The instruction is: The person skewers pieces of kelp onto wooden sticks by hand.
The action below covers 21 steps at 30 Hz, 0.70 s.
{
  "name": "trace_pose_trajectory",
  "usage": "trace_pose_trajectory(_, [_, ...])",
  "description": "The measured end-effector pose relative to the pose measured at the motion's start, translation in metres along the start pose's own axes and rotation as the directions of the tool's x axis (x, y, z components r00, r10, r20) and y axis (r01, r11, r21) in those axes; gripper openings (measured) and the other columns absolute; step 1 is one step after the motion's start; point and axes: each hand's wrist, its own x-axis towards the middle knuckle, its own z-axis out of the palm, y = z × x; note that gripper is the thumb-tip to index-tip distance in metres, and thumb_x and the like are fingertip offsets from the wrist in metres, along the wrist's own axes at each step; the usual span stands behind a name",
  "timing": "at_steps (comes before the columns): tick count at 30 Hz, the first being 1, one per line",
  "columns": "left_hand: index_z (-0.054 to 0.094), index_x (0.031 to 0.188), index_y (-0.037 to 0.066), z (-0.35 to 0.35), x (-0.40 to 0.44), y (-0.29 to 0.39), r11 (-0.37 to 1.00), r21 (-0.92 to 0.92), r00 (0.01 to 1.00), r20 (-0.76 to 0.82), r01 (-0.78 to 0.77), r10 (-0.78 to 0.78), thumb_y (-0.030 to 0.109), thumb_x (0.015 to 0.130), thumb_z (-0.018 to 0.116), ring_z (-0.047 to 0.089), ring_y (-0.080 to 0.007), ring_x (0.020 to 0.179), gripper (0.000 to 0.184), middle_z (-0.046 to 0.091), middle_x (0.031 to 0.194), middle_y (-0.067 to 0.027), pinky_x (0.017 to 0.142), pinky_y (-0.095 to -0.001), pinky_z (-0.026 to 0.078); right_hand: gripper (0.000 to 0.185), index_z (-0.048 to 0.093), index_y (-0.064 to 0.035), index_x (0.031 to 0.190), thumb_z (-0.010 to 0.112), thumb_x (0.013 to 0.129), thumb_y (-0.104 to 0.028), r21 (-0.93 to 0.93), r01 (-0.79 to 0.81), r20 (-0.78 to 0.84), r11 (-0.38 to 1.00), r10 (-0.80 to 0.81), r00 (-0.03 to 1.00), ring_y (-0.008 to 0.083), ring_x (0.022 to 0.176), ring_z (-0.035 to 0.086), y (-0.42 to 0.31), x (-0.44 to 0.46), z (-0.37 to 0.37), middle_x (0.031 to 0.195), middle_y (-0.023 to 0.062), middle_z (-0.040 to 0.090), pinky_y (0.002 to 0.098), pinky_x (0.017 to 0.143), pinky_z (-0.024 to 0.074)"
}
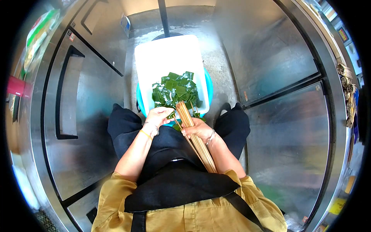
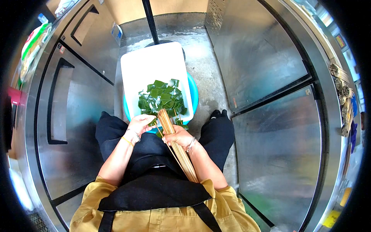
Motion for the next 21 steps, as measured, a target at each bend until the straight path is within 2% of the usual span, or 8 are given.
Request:
trace_pose_trajectory(6, [0.06,0.096,0.004,-0.004,0.001,-0.012,0.99,-0.128,0.998,0.015,0.058,-0.057,0.021,0.084,0.058,0.062,-0.0139,0.073,0.021,0.064,0.086,-0.0085,0.063,-0.0208,0.051,0.026,0.049,-0.0021,0.086,0.067,0.068,-0.001,-0.015,-0.001,-0.002,1.0,0.001,1.0,0.012,0.052,0.054,0.004,0.001,0.0,0.067,0.0065,0.056,0.0229,0.049,0.0444])
trace_pose_trajectory(13, [0.06,0.098,0.005,-0.01,-0.002,-0.012,0.983,-0.129,0.991,0.037,0.134,-0.13,0.021,0.084,0.058,0.062,-0.0149,0.077,0.021,0.064,0.089,-0.009,0.064,-0.0215,0.051,0.026,0.048,-0.0015,0.087,0.066,0.068,0.002,-0.053,-0.002,0.0,0.999,0.002,1.0,0.0127,0.052,0.054,0.003,0.0,0.003,0.068,0.0067,0.055,0.023,0.049,0.0441])
trace_pose_trajectory(15, [0.06,0.099,0.006,-0.009,-0.004,-0.012,0.974,-0.179,0.988,0.08,0.142,-0.13,0.021,0.084,0.058,0.063,-0.0149,0.076,0.022,0.064,0.089,-0.0079,0.063,-0.0211,0.051,0.026,0.049,-0.0012,0.089,0.066,0.068,0.001,-0.069,-0.001,-0.005,0.998,0.001,1.0,0.0121,0.053,0.053,0.005,0.001,0.003,0.069,0.0063,0.055,0.0226,0.05,0.0434])
trace_pose_trajectory(17, [0.06,0.1,0.005,-0.001,-0.009,-0.014,0.982,-0.055,0.982,0.068,0.18,-0.176,0.022,0.084,0.058,0.063,-0.0153,0.077,0.023,0.064,0.089,-0.0078,0.062,-0.0205,0.05,0.027,0.05,-0.0009,0.09,0.066,0.069,0.0,-0.085,0.001,-0.009,0.996,-0.002,1.0,0.0116,0.055,0.053,0.005,0.0,0.004,0.069,0.0058,0.055,0.0222,0.05,0.0426])
trace_pose_trajectory(19, [0.061,0.099,0.006,0.0,-0.005,-0.021,0.987,-0.037,0.986,0.061,0.157,-0.154,0.023,0.083,0.059,0.062,-0.0147,0.078,0.024,0.064,0.09,-0.0067,0.062,-0.0203,0.049,0.027,0.05,-0.0011,0.092,0.065,0.069,0.0,-0.077,0.029,-0.001,0.997,-0.029,1.0,0.0114,0.055,0.053,0.002,-0.001,0.007,0.07,0.0044,0.054,0.0222,0.05,0.0428])
trace_pose_trajectory(21, [0.061,0.099,0.007,0.004,-0.004,-0.028,0.987,-0.154,0.998,0.049,0.054,-0.047,0.024,0.082,0.06,0.061,-0.0135,0.079,0.024,0.063,0.093,-0.0052,0.064,-0.0208,0.049,0.028,0.05,-0.0012,0.093,0.065,0.07,0.0,-0.093,0.023,-0.014,0.995,-0.025,1.0,0.0111,0.055,0.053,0.003,0.001,0.004,0.07,0.0038,0.054,0.0219,0.05,0.0428])
